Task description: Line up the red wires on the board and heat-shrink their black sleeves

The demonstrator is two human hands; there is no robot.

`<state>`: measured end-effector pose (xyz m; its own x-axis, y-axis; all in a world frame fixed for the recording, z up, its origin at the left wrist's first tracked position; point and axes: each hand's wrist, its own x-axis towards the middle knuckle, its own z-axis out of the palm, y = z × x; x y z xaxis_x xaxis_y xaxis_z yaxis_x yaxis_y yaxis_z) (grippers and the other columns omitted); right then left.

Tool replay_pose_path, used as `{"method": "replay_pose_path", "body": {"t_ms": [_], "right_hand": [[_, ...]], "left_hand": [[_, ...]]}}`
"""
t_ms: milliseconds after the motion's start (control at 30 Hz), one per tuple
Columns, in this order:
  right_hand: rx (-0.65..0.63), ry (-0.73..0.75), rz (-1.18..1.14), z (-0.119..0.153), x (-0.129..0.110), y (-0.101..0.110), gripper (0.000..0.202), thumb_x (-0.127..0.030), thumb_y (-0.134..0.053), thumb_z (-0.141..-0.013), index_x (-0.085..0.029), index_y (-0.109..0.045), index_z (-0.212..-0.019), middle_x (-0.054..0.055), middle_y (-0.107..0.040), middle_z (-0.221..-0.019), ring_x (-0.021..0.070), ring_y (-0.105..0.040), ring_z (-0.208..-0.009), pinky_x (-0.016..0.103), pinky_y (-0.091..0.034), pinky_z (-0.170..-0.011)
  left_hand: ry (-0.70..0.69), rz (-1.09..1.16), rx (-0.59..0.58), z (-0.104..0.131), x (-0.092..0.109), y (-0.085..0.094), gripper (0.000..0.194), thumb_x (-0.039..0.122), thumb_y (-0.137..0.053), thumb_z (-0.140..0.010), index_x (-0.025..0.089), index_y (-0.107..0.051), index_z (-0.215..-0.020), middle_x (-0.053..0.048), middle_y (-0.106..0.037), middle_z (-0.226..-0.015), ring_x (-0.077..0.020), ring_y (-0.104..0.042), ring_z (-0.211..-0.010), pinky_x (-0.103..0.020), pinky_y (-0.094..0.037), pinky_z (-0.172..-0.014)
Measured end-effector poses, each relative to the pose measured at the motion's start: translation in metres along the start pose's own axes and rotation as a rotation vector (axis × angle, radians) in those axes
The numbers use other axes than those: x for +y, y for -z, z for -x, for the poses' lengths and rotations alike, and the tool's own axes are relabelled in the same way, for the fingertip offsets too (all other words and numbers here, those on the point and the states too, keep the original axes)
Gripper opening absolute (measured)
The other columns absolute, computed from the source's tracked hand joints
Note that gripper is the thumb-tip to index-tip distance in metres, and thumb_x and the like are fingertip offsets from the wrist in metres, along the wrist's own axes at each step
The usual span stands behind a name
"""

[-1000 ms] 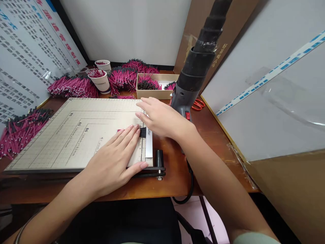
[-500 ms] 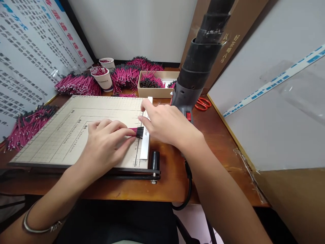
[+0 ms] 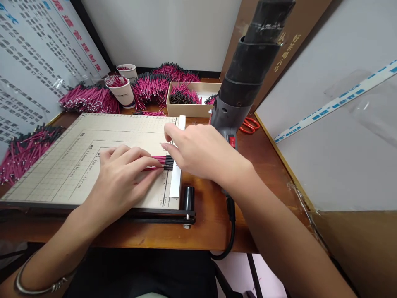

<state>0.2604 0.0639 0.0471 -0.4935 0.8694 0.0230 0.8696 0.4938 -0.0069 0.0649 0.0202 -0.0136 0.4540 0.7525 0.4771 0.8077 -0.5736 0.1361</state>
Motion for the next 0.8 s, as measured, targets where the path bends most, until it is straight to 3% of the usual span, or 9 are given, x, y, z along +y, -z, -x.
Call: {"method": "replay_pose_path", "body": {"t_ms": [233, 467, 667, 800], "right_hand": [[0.033, 0.057, -0.106, 0.025, 0.007, -0.013, 0.026, -0.039, -0.05, -0.104, -0.017, -0.064, -0.1, 0.0, -0.062, -0.063, 0.0133, -0.052, -0.058, 0.026, -0.019, -0.057], [0.07, 0.314, -0.208, 0.032, 0.003, -0.021, 0.023, -0.039, -0.063, -0.097, -0.016, -0.068, -0.096, -0.002, -0.058, -0.058, 0.0099, -0.044, -0.053, 0.027, -0.019, -0.06], [0.151, 0.554, -0.189, 0.039, -0.005, -0.028, 0.032, -0.043, -0.061, -0.099, -0.016, -0.075, -0.088, 0.001, -0.063, -0.063, 0.0108, -0.045, -0.056, 0.029, -0.018, -0.061], [0.245, 0.558, -0.207, 0.038, -0.009, -0.036, 0.029, -0.037, -0.059, -0.102, -0.016, -0.078, -0.092, 0.002, -0.07, -0.069, 0.0114, -0.052, -0.059, 0.029, -0.022, -0.061]], "left_hand": [[0.001, 0.034, -0.046, -0.002, -0.003, -0.001, 0.023, 0.025, -0.056, -0.105, 0.023, -0.075, -0.091, -0.002, -0.077, -0.093, -0.0238, -0.061, -0.086, -0.044, -0.034, -0.083], [-0.116, 0.019, -0.117, 0.001, -0.019, 0.012, 0.028, 0.029, -0.054, -0.105, 0.023, -0.075, -0.087, -0.004, -0.076, -0.091, -0.0245, -0.06, -0.088, -0.045, -0.034, -0.089], [-0.011, 0.096, -0.158, 0.028, -0.027, 0.032, 0.025, 0.03, -0.052, -0.105, 0.024, -0.071, -0.091, -0.002, -0.076, -0.095, -0.024, -0.06, -0.091, -0.046, -0.032, -0.095], [0.046, 0.194, -0.152, 0.035, -0.025, 0.03, 0.019, 0.03, -0.057, -0.105, 0.023, -0.07, -0.093, -0.001, -0.075, -0.095, -0.022, -0.06, -0.091, -0.042, -0.034, -0.09]]}}
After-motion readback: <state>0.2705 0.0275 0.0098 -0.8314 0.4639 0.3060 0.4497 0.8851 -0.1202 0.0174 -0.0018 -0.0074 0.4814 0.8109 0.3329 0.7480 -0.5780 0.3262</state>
